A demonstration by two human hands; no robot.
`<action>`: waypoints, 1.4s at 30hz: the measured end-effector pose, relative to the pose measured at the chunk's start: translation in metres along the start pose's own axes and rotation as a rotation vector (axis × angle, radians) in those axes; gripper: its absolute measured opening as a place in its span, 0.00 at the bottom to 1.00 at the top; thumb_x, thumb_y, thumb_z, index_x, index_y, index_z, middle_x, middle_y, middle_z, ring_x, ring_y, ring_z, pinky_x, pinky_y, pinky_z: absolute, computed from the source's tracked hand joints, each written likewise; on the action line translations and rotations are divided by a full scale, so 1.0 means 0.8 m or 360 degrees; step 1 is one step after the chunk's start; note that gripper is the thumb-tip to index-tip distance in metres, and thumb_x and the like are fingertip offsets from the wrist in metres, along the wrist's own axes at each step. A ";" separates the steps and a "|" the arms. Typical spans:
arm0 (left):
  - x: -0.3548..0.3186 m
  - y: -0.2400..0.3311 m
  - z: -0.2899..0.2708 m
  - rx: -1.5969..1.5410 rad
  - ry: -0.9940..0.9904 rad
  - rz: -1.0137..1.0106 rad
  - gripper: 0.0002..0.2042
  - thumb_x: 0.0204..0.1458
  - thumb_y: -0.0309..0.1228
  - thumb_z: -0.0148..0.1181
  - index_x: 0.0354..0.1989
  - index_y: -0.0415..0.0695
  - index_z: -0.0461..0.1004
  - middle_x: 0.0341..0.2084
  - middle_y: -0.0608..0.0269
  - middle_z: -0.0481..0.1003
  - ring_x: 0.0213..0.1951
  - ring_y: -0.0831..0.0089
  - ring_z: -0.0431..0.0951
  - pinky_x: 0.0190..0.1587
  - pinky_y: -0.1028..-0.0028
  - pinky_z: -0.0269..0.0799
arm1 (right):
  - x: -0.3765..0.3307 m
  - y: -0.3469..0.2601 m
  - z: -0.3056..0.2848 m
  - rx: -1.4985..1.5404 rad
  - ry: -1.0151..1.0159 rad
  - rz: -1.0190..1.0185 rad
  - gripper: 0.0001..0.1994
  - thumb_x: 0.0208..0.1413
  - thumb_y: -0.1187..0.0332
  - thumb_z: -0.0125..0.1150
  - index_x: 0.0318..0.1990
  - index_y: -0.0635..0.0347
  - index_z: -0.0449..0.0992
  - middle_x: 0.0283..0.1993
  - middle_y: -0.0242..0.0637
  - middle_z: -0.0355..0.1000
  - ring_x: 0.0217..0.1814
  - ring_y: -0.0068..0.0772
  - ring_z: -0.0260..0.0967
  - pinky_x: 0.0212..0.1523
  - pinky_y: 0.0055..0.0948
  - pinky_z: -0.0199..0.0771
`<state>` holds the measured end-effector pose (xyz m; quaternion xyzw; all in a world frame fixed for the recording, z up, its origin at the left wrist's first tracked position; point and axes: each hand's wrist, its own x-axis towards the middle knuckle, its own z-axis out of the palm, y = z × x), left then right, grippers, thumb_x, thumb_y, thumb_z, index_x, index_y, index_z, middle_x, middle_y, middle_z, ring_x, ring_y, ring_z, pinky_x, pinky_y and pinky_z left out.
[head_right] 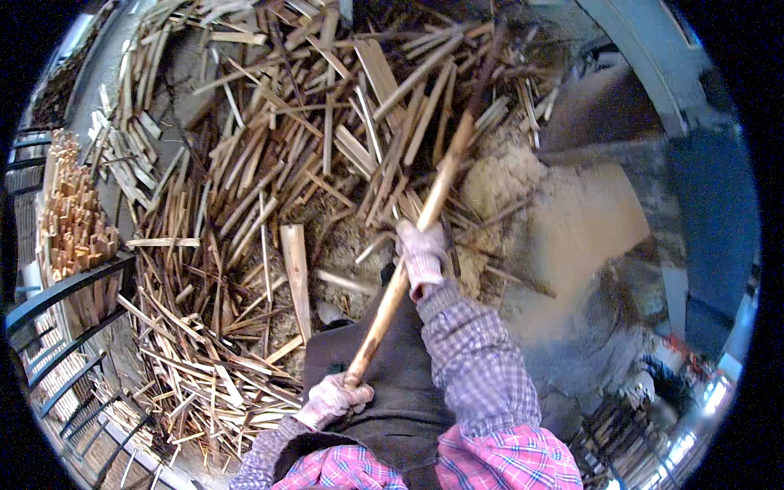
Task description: The person uses a pitchfork to gather and move a large pile of thin wooden sticks and debris on a concrete floor. They repeatedly scoop the wood and toss it into a growing pile, occasionally adjusting their position to reach different sections of the scattered material.
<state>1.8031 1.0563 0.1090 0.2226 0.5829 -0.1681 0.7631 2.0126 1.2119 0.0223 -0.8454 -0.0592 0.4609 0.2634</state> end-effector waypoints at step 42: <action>-0.179 -0.475 -0.191 0.1170 0.0536 -0.0444 0.20 0.37 0.49 0.61 0.35 0.50 0.76 0.24 0.59 0.76 0.29 0.63 0.76 0.32 0.67 0.72 | -0.298 0.234 0.132 0.0633 -0.0376 0.0606 0.22 0.50 0.62 0.57 0.49 0.62 0.60 0.29 0.39 0.64 0.27 0.35 0.65 0.29 0.37 0.75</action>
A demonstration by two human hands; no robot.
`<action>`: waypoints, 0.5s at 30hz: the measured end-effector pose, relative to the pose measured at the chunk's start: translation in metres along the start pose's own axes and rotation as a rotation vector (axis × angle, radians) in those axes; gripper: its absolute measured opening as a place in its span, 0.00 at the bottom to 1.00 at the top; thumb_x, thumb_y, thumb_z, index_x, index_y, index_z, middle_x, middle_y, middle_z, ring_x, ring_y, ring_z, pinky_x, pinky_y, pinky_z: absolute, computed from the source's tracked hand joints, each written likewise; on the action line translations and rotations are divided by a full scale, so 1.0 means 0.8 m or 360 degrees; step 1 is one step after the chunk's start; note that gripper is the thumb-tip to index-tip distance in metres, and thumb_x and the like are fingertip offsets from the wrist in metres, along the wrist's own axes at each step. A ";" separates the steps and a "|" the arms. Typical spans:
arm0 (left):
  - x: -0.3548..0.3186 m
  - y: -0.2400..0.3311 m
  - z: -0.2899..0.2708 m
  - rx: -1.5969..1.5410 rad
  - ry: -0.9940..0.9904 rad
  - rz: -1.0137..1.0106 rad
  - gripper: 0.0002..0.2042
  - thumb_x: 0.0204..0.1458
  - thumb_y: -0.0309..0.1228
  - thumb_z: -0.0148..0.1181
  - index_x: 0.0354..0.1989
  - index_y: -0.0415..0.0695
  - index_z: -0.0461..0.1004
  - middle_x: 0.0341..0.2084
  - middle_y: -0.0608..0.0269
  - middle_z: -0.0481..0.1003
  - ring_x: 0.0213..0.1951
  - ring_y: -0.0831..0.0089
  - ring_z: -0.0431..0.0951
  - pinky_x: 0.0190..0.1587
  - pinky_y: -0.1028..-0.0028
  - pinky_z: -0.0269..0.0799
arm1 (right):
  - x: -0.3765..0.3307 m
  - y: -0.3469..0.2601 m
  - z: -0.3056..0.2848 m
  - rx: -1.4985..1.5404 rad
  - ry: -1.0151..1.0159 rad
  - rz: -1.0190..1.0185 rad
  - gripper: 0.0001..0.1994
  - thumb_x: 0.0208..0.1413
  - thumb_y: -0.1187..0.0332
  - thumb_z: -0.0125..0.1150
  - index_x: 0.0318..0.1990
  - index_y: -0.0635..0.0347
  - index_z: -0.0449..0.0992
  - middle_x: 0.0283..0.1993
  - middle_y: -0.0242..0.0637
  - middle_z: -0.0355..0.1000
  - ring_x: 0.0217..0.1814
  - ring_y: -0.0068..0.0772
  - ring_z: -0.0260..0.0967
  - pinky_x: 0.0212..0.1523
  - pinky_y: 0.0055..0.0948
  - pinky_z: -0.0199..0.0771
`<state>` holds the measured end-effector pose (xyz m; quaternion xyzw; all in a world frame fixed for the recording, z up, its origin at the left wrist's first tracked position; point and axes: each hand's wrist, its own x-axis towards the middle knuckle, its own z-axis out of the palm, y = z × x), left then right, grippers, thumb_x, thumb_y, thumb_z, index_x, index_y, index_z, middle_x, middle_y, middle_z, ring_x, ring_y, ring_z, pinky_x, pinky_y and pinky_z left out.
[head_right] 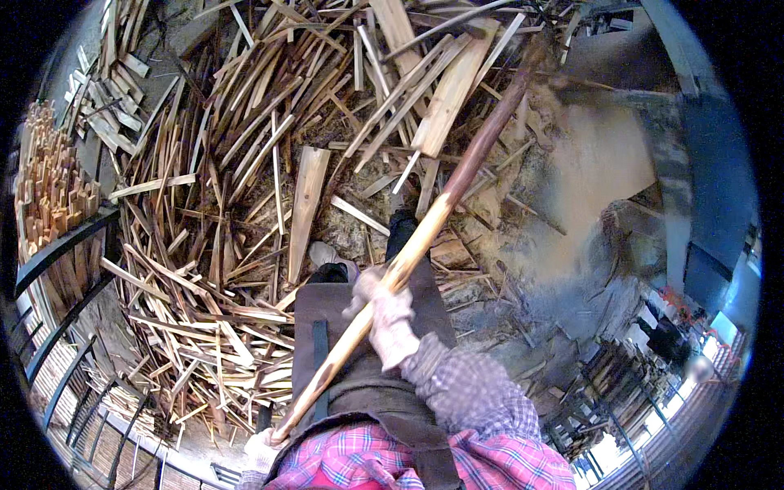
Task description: The person uses a pitchfork to gather and move a large pile of thin wooden sticks and debris on a concrete floor. They repeatedly scoop the wood and toss it into a growing pile, occasionally adjusting their position to reach different sections of the scattered material.
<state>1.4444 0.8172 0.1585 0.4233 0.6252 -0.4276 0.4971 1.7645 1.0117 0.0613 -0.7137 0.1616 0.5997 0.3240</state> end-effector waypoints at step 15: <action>0.171 0.235 -0.060 -0.0084 0.0328 0.0237 0.18 0.39 0.45 0.63 0.36 0.49 0.75 0.23 0.55 0.76 0.29 0.58 0.77 0.33 0.65 0.72 | 0.234 -0.203 -0.048 -0.0021 -0.0418 -0.0608 0.17 0.45 0.67 0.64 0.41 0.65 0.67 0.30 0.36 0.69 0.28 0.30 0.69 0.30 0.29 0.75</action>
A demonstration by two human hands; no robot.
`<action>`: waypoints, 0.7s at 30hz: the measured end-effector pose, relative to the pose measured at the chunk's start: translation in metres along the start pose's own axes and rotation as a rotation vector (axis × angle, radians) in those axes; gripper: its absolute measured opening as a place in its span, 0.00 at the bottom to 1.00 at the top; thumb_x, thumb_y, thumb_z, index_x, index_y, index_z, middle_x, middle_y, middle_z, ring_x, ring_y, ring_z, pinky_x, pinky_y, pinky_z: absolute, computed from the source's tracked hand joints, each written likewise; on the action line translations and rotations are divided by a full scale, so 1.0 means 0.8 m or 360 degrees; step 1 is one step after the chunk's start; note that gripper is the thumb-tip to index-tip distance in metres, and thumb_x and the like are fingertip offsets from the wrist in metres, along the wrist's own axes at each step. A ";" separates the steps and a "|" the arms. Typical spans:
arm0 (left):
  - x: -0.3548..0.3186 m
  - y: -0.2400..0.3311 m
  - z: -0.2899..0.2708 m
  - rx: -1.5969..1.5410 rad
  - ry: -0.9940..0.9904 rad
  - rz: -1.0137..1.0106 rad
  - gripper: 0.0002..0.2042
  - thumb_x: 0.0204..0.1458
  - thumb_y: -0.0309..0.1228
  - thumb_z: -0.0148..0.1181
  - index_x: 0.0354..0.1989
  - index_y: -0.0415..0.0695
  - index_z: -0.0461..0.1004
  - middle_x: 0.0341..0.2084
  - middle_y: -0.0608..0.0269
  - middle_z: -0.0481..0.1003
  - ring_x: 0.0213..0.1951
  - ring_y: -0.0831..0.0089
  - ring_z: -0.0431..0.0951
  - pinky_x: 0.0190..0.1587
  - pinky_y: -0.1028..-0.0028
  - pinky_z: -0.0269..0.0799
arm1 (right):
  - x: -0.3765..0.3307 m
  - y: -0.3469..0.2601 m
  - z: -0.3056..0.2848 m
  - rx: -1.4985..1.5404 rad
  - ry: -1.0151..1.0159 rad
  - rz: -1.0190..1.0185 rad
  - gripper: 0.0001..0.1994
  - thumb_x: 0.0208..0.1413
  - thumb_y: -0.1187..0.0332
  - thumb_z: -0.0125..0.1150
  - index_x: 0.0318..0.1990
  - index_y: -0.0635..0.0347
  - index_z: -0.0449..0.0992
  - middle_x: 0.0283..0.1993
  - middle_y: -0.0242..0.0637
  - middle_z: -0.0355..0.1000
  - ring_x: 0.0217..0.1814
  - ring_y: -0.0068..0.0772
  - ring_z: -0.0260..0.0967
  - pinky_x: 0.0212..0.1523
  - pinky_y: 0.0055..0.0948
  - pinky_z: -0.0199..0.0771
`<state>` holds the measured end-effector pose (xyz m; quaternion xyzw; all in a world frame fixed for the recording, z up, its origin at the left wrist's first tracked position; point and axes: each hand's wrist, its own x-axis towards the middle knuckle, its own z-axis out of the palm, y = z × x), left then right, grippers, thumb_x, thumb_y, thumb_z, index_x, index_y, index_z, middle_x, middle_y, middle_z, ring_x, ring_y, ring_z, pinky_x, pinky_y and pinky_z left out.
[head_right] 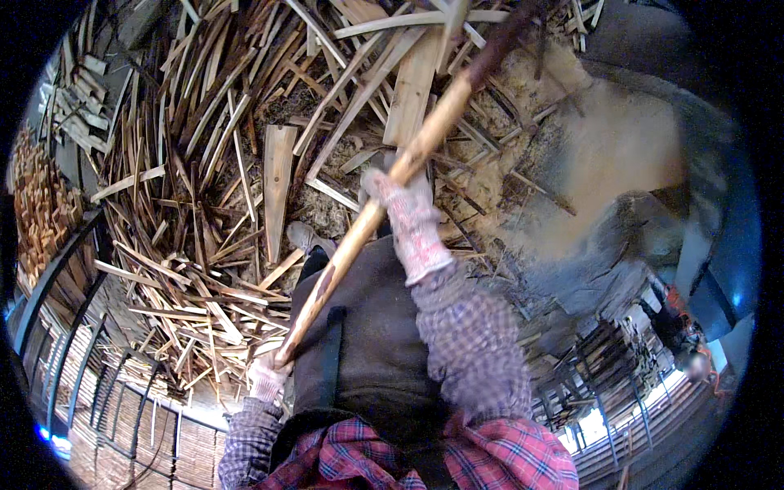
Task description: The person uses a pitchfork to gather and move a large pile of thin wooden sticks and debris on a concrete floor. They repeatedly scoop the wood and toss it into a growing pile, occasionally adjusting their position to reach different sections of the scattered material.
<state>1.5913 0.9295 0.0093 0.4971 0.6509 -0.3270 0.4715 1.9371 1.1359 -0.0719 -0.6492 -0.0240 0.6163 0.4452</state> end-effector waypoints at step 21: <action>0.149 0.120 -0.095 -0.0499 -0.0519 -0.0358 0.08 0.43 0.35 0.65 0.24 0.44 0.77 0.13 0.73 0.70 0.16 0.86 0.67 0.19 0.81 0.64 | 0.318 0.126 -0.117 -0.1682 0.0485 0.0568 0.44 0.32 0.42 0.67 0.54 0.64 0.63 0.52 0.49 0.67 0.56 0.44 0.64 0.56 0.39 0.60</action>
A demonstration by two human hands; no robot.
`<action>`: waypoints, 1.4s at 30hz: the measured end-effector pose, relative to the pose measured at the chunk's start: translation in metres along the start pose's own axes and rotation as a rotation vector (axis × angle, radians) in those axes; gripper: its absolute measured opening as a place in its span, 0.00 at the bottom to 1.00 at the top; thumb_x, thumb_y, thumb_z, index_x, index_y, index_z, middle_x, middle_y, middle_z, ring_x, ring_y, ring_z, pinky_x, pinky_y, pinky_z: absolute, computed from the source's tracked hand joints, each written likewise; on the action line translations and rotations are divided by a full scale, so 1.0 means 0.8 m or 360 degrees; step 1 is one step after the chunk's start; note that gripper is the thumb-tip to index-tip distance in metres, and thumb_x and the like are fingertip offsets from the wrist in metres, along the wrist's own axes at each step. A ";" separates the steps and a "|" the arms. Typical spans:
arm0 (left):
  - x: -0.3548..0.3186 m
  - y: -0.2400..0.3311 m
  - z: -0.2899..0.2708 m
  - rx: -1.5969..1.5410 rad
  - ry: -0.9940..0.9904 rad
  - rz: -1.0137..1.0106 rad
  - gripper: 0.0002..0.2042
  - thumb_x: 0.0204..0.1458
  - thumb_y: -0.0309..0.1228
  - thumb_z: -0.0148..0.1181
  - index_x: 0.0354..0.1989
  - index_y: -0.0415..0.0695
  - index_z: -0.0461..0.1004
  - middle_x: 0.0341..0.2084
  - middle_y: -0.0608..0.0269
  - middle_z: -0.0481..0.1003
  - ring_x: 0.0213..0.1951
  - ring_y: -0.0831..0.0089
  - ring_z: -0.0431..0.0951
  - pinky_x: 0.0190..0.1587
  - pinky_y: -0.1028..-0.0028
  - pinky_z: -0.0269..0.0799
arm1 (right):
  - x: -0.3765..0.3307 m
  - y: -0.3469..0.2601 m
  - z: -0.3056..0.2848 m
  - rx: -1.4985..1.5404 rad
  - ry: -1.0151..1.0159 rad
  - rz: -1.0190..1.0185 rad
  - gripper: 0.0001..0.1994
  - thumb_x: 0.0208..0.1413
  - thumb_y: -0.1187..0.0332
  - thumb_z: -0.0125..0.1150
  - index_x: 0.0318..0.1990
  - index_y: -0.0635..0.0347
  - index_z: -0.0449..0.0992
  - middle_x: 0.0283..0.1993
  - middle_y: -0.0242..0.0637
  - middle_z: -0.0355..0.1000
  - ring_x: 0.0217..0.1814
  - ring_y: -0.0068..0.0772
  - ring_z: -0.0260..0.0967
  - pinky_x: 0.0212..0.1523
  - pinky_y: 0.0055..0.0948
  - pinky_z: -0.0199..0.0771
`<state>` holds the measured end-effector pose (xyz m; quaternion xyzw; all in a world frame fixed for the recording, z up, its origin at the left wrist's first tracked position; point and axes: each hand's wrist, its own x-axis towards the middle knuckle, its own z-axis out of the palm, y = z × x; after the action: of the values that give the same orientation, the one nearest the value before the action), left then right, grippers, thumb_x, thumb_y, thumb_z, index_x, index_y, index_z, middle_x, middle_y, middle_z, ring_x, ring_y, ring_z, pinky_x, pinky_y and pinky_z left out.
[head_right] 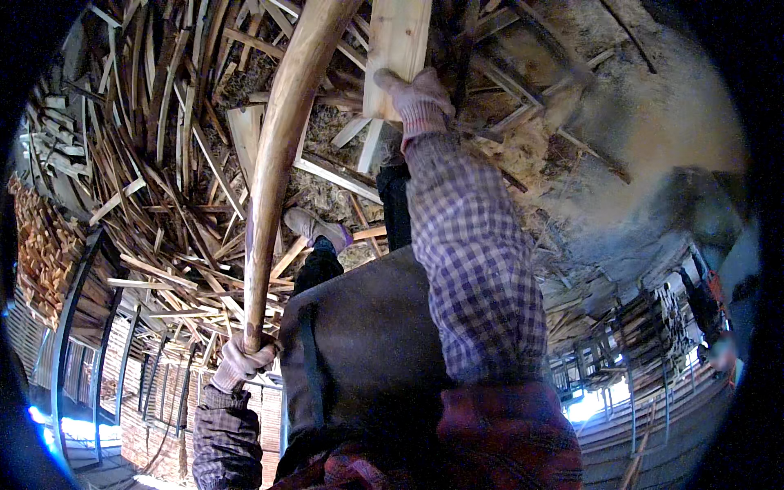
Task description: The person uses a pitchfork to gather and move a large pile of thin wooden sticks and debris on a concrete floor. They repeatedly scoop the wood and toss it into a growing pile, occasionally adjusting their position to reach different sections of the scattered material.
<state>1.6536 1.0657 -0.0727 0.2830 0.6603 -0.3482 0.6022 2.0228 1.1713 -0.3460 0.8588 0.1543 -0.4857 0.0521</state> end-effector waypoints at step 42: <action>0.023 -0.094 0.126 0.1120 0.0305 0.1259 0.17 0.48 0.36 0.54 0.47 0.48 0.72 0.35 0.57 0.75 0.37 0.65 0.76 0.39 0.69 0.70 | -0.537 -0.027 -0.130 0.0461 -0.1038 -0.1088 0.33 0.41 0.42 0.62 0.47 0.62 0.70 0.40 0.43 0.73 0.43 0.36 0.71 0.46 0.31 0.70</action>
<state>1.6523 0.9392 -0.0849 0.7253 0.3988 -0.2675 0.4933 1.8947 1.1248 0.0748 0.5607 0.3337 -0.7350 -0.1846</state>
